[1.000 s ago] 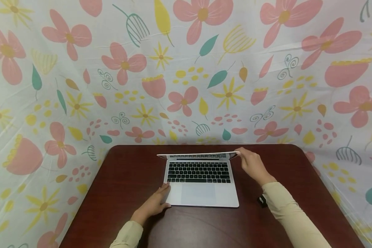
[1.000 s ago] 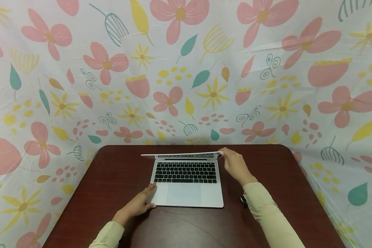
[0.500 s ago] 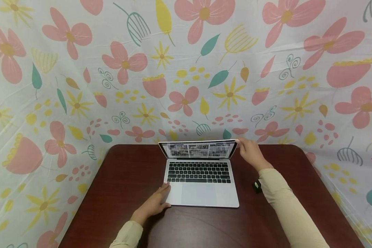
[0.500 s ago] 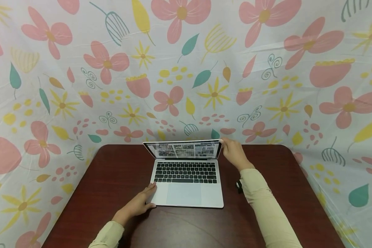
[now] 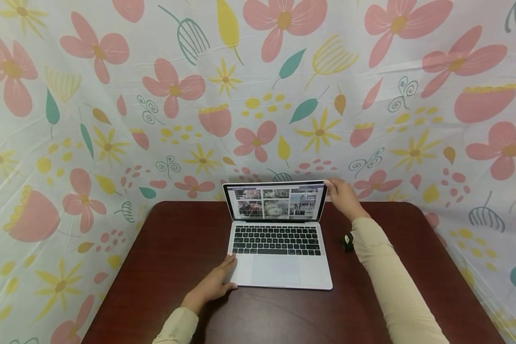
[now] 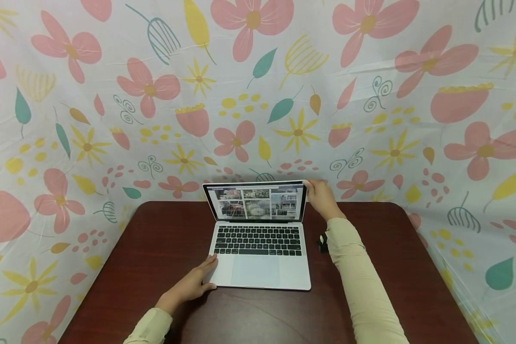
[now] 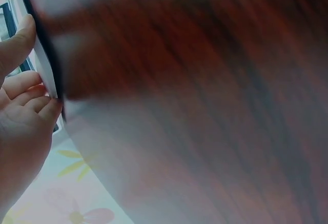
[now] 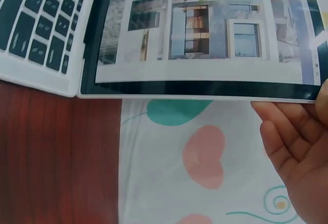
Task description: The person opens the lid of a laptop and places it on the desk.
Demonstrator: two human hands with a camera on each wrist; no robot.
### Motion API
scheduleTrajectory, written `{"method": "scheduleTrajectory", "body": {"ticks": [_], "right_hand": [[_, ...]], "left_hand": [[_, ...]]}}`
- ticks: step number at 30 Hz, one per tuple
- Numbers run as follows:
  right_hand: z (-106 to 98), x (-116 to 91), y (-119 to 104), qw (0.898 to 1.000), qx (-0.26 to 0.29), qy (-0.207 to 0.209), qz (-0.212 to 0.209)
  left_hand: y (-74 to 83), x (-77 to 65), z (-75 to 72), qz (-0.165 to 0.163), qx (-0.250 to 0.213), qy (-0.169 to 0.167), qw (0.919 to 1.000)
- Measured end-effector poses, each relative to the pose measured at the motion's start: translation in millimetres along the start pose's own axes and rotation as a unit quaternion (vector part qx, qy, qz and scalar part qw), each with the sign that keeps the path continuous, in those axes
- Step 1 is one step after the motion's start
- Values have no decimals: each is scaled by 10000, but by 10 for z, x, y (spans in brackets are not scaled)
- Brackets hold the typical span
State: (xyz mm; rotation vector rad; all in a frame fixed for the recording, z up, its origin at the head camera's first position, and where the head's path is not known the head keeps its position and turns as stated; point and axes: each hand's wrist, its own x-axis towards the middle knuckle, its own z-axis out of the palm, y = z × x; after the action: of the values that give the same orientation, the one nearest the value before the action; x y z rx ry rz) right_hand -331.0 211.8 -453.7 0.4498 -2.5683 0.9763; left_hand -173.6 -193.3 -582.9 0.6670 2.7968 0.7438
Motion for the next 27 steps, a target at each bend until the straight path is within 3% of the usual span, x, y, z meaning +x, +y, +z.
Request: {"method": "scheduleTrajectory", "body": {"ticks": [15, 20, 27], "right_hand": [[198, 188, 22, 9933, 429, 636, 864], [283, 167, 60, 9928, 402, 850, 747], [450, -8, 215, 9954, 239, 590, 715]], "left_hand": [[-7, -1, -5, 56, 25, -24, 10000], [-46, -3, 66, 113, 96, 108, 9998], [-106, 4, 185, 51, 166, 213, 9996]]}}
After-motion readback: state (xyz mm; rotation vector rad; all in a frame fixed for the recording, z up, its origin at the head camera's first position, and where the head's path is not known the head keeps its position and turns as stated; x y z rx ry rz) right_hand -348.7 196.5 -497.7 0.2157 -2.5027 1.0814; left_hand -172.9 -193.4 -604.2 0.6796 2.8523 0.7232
